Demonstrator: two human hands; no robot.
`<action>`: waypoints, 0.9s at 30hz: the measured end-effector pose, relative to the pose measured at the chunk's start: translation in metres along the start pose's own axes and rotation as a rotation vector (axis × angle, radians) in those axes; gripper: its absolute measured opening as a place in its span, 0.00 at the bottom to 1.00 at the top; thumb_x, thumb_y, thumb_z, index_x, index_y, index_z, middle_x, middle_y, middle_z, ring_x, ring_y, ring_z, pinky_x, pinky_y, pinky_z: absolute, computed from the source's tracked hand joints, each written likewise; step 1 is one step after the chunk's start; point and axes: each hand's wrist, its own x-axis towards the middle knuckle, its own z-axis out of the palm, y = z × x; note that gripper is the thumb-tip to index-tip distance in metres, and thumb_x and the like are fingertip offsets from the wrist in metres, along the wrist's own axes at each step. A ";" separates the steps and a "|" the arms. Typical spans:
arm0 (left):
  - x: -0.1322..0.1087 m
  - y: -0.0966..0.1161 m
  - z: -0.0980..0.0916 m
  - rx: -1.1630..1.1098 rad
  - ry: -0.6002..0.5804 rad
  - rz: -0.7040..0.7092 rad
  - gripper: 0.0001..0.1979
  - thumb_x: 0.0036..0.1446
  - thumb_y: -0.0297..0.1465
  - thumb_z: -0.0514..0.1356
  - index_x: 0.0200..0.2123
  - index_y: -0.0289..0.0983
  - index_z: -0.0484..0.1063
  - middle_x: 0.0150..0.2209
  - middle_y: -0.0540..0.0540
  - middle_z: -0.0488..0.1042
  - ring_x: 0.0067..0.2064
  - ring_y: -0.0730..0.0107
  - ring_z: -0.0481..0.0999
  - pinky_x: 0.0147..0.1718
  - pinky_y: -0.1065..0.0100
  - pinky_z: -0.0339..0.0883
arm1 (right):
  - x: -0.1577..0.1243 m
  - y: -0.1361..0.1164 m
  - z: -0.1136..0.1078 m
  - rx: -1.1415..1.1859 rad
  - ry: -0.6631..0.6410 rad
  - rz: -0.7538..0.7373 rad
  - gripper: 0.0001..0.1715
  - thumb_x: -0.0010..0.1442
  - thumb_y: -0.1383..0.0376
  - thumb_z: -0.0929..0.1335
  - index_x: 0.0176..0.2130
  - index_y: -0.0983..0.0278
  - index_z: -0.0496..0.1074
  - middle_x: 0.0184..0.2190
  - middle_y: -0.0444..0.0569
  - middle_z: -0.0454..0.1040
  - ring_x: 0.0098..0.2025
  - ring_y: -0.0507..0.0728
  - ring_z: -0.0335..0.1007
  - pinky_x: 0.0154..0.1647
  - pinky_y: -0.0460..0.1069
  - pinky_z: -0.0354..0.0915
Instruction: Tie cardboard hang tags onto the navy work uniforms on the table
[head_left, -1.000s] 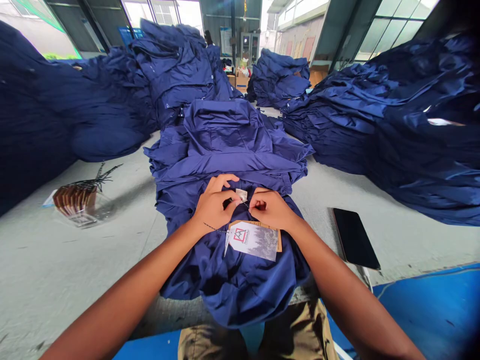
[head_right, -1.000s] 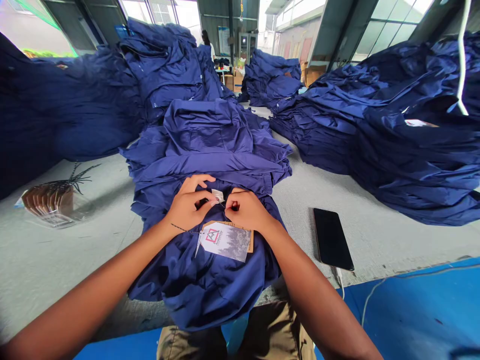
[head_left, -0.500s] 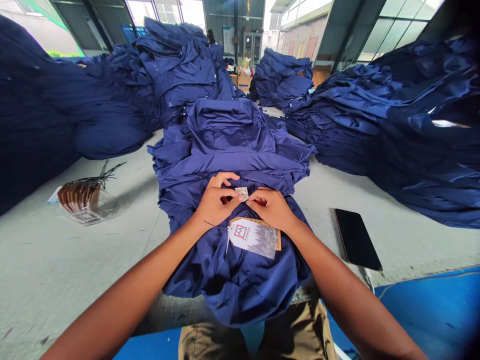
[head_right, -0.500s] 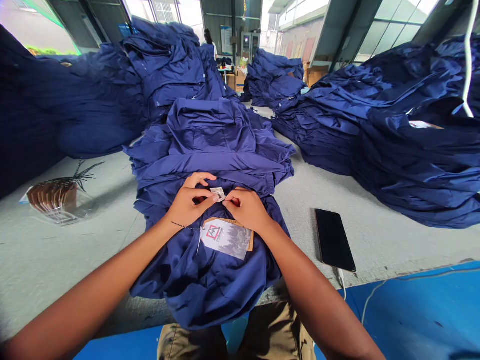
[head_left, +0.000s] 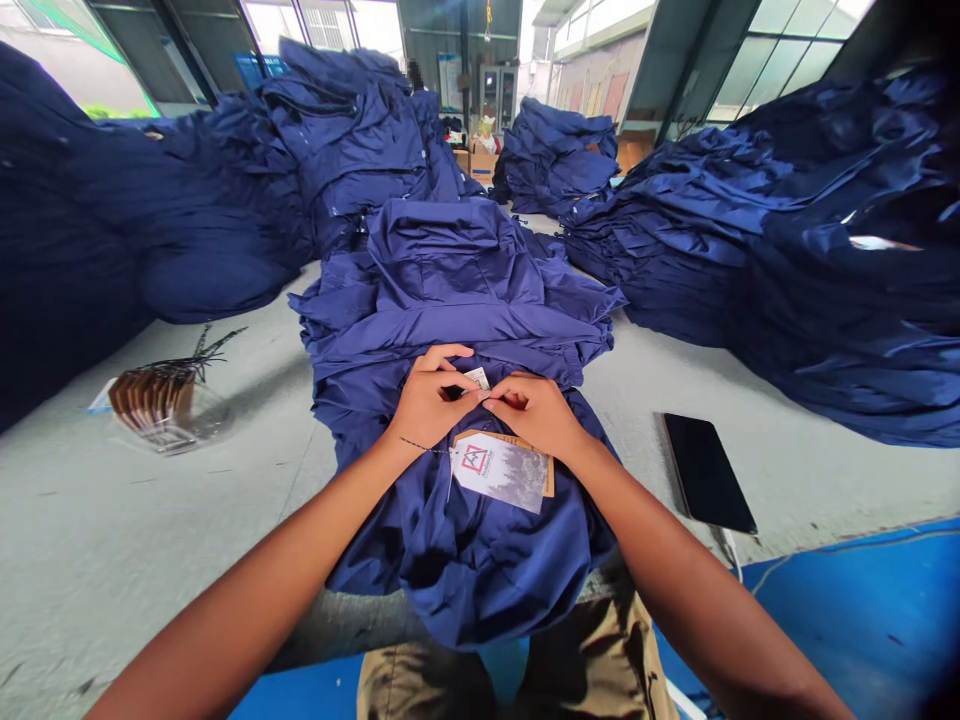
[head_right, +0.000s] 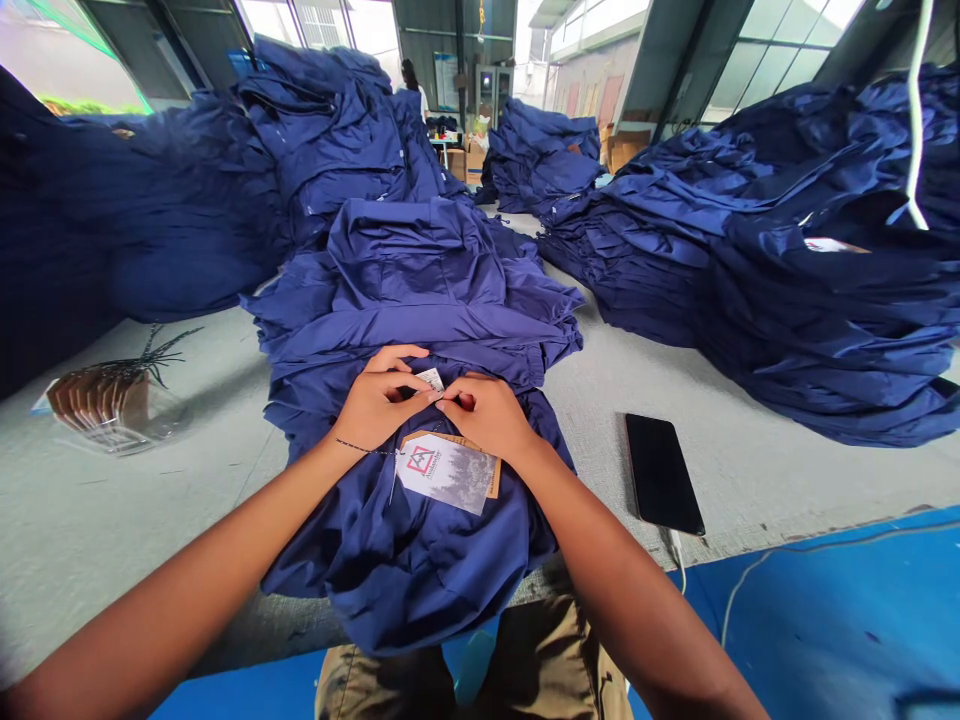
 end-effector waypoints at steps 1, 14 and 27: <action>0.000 0.000 0.000 -0.031 0.010 -0.006 0.03 0.55 0.31 0.69 0.30 0.40 0.83 0.55 0.42 0.76 0.41 0.67 0.75 0.31 0.67 0.71 | 0.000 -0.002 -0.002 -0.006 0.021 -0.004 0.06 0.62 0.65 0.72 0.32 0.61 0.78 0.24 0.40 0.67 0.25 0.50 0.60 0.29 0.47 0.56; -0.002 0.006 -0.003 -0.176 0.053 -0.084 0.07 0.59 0.37 0.69 0.34 0.39 0.81 0.51 0.43 0.75 0.44 0.65 0.77 0.27 0.70 0.69 | -0.020 -0.052 0.011 -0.226 -0.270 -0.506 0.10 0.64 0.55 0.74 0.41 0.58 0.82 0.32 0.47 0.75 0.41 0.58 0.71 0.51 0.55 0.66; -0.002 0.013 -0.007 -0.521 0.104 -0.091 0.11 0.55 0.39 0.72 0.30 0.37 0.81 0.36 0.44 0.80 0.39 0.66 0.79 0.41 0.65 0.72 | -0.013 -0.045 -0.014 0.381 0.087 -0.001 0.14 0.64 0.57 0.71 0.31 0.63 0.77 0.27 0.44 0.74 0.26 0.51 0.65 0.27 0.47 0.59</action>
